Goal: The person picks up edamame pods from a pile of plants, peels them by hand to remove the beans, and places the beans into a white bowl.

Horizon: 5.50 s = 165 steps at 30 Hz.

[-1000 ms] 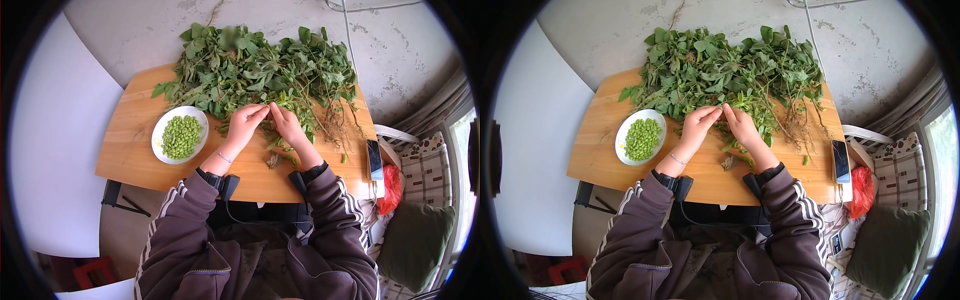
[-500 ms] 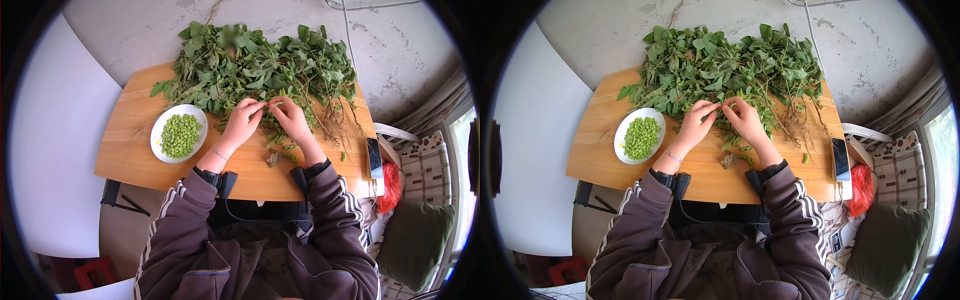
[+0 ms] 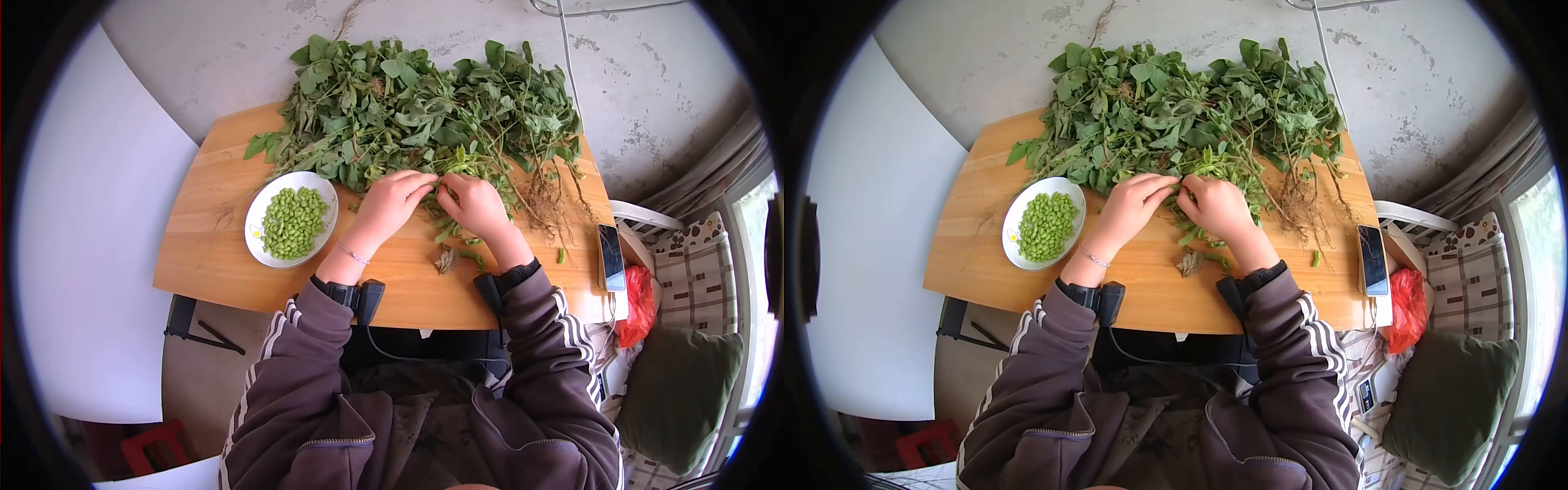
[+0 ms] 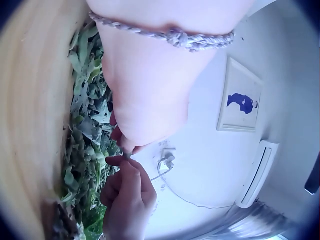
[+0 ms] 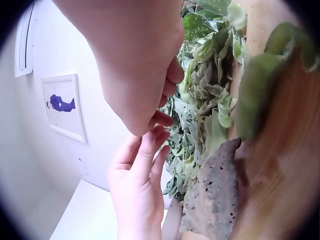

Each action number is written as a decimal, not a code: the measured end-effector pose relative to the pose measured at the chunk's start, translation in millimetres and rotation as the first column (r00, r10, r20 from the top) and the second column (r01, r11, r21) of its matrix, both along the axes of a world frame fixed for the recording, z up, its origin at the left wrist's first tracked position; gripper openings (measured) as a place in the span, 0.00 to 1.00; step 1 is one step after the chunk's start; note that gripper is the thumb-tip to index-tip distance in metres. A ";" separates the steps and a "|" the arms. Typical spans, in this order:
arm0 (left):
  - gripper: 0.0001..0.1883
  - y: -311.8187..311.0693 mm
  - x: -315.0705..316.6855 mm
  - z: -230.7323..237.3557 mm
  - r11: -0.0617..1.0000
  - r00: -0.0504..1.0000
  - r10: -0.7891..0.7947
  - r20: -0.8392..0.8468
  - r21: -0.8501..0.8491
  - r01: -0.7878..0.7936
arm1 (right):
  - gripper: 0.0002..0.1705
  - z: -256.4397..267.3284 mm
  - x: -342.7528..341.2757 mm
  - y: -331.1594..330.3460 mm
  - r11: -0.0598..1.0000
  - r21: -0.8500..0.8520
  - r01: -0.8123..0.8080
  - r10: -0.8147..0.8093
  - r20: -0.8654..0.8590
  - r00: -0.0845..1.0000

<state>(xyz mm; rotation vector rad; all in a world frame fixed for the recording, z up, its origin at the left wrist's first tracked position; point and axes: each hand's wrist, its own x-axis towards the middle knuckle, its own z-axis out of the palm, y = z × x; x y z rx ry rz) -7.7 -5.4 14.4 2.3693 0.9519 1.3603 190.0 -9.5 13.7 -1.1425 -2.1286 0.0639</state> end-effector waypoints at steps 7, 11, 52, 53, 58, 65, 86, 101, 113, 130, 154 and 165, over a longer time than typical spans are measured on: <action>0.09 1.1 1.0 -4.3 0.999 0.999 -0.035 0.022 -0.011 0.035 | 0.13 7.7 -1.2 -4.2 0.992 -0.120 -0.027 0.027 0.002 1.000; 0.09 -0.5 1.0 -3.4 0.998 0.999 -0.052 0.014 0.045 0.051 | 0.14 3.8 -0.3 -2.4 0.986 -0.167 -0.016 0.017 0.002 1.000; 0.11 2.7 3.1 -9.4 0.825 0.886 -0.074 0.458 -0.471 0.312 | 0.23 13.9 5.7 2.4 0.782 -0.573 -0.244 -0.120 -0.523 0.844; 0.12 3.4 2.8 -11.4 0.818 0.875 -0.076 0.477 -0.472 0.328 | 0.23 11.9 4.9 2.3 0.797 -0.544 -0.262 -0.074 -0.519 0.852; 0.11 0.4 -0.1 -0.9 0.892 0.943 -0.080 0.323 -0.399 0.212 | 0.18 11.6 6.9 2.5 0.796 -0.519 -0.312 0.024 -0.487 0.873; 0.09 1.9 -2.3 2.9 0.996 0.997 -0.067 0.049 -0.064 0.070 | 0.12 11.0 6.3 -0.6 0.954 -0.235 -0.186 0.147 -0.173 0.974; 0.14 3.3 3.5 -7.7 0.601 0.892 0.010 0.452 -0.716 0.356 | 0.14 5.1 -0.8 -2.9 0.994 0.107 -0.012 0.000 0.115 0.993; 0.12 5.6 9.7 -26.3 0.717 0.881 -0.015 0.473 -0.608 0.339 | 0.17 -14.5 -16.1 1.3 0.993 -0.085 0.077 -0.091 -0.180 0.979; 0.11 1.4 9.8 -21.9 0.835 0.924 -0.041 0.379 -0.495 0.240 | 0.16 2.1 -8.8 -4.2 0.827 -0.539 -0.160 -0.135 -0.466 0.874; 0.13 9.5 -2.7 -10.7 0.565 0.694 0.077 0.716 -0.605 0.561 | 0.13 7.4 -6.7 0.7 0.927 -0.344 -0.149 -0.033 -0.471 0.882; 0.09 6.6 -0.8 -6.9 0.870 0.914 -0.097 0.395 -0.413 0.271 | 0.18 1.0 1.5 6.3 0.548 -0.551 -0.629 -0.221 -0.821 0.526; 0.07 1.1 6.6 -5.8 0.996 0.991 0.043 0.129 0.072 -0.052 | 0.26 -7.1 -3.2 9.0 0.749 -0.597 -0.287 -0.160 -0.583 0.797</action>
